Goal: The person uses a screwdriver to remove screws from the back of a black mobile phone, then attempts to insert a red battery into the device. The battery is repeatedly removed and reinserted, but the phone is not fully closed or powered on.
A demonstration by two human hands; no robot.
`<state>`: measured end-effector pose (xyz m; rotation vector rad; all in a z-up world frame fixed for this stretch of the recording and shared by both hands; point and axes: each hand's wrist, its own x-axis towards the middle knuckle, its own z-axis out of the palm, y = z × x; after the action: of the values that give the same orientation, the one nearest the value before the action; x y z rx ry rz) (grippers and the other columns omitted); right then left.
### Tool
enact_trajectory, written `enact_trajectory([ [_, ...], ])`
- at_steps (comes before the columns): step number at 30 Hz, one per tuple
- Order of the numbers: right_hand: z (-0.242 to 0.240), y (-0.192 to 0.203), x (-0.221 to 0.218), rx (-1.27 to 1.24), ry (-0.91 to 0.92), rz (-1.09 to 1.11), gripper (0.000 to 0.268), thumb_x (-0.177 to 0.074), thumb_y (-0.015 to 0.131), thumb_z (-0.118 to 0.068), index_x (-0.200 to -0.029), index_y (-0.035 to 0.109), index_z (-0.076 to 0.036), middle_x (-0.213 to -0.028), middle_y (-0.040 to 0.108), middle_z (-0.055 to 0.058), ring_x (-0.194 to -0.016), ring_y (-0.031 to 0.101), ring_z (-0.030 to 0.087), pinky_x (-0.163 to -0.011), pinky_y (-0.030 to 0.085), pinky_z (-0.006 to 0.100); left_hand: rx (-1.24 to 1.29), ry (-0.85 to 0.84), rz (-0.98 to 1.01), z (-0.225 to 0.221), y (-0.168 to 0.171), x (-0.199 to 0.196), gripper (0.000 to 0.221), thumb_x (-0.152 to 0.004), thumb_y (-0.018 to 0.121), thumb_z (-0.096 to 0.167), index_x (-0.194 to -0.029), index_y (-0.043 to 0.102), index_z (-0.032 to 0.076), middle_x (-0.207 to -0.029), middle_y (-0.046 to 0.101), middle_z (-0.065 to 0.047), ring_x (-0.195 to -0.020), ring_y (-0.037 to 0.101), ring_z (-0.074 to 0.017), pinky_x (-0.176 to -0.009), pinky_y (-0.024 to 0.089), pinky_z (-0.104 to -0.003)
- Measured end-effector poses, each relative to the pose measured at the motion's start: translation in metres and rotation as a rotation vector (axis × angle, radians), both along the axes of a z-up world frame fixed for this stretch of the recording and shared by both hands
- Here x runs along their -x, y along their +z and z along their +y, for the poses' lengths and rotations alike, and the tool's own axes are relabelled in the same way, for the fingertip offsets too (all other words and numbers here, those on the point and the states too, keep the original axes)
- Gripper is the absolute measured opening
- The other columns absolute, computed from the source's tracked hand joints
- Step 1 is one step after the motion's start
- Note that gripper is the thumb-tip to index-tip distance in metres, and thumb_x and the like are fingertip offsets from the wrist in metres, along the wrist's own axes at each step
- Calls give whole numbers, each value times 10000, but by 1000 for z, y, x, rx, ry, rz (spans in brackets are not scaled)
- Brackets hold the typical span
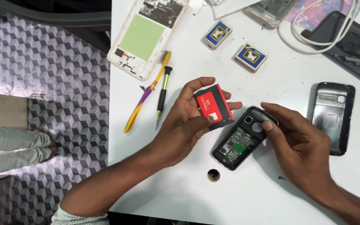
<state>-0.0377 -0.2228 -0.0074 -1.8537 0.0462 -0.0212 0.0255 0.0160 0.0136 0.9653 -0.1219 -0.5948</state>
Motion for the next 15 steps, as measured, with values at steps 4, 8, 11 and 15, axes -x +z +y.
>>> enact_trajectory([
  [4, 1, 1, 0, 26, 10, -6, 356, -1007, 625, -58, -1357, 639, 3, -1151, 748, 129, -963, 696, 113, -768, 582, 231, -52, -27, -69, -3, 6, 1, 736, -948, 542, -41, -1567, 148, 21, -1510, 461, -278, -1461, 496, -373, -1211, 476, -476],
  [8, 0, 2, -2, 50, 27, -7, 341, -1009, 627, -67, -1344, 647, -2, -1139, 758, 118, -979, 712, 117, -790, 600, 235, -218, -5, -206, 0, 7, 2, 668, -1050, 554, 75, -1586, 157, 31, -1408, 628, -270, -1334, 637, -327, -1173, 539, -436],
  [11, -2, 0, -2, 38, 51, -22, 332, -1018, 623, -81, -1340, 646, -1, -1148, 759, 122, -1002, 721, 128, -817, 614, 245, -145, 104, -266, -2, 2, 5, 588, -1087, 593, 120, -1553, 252, 10, -1286, 694, -223, -1263, 694, -267, -1157, 579, -390],
  [15, -6, -2, -1, 115, 78, 24, 344, -1035, 584, -103, -1365, 645, -27, -1113, 781, 118, -957, 736, 130, -760, 620, 246, -333, 197, -357, 2, -2, 8, 460, -1141, 578, 187, -1509, 391, -16, -1079, 764, -197, -967, 706, -143, -872, 579, -273],
])
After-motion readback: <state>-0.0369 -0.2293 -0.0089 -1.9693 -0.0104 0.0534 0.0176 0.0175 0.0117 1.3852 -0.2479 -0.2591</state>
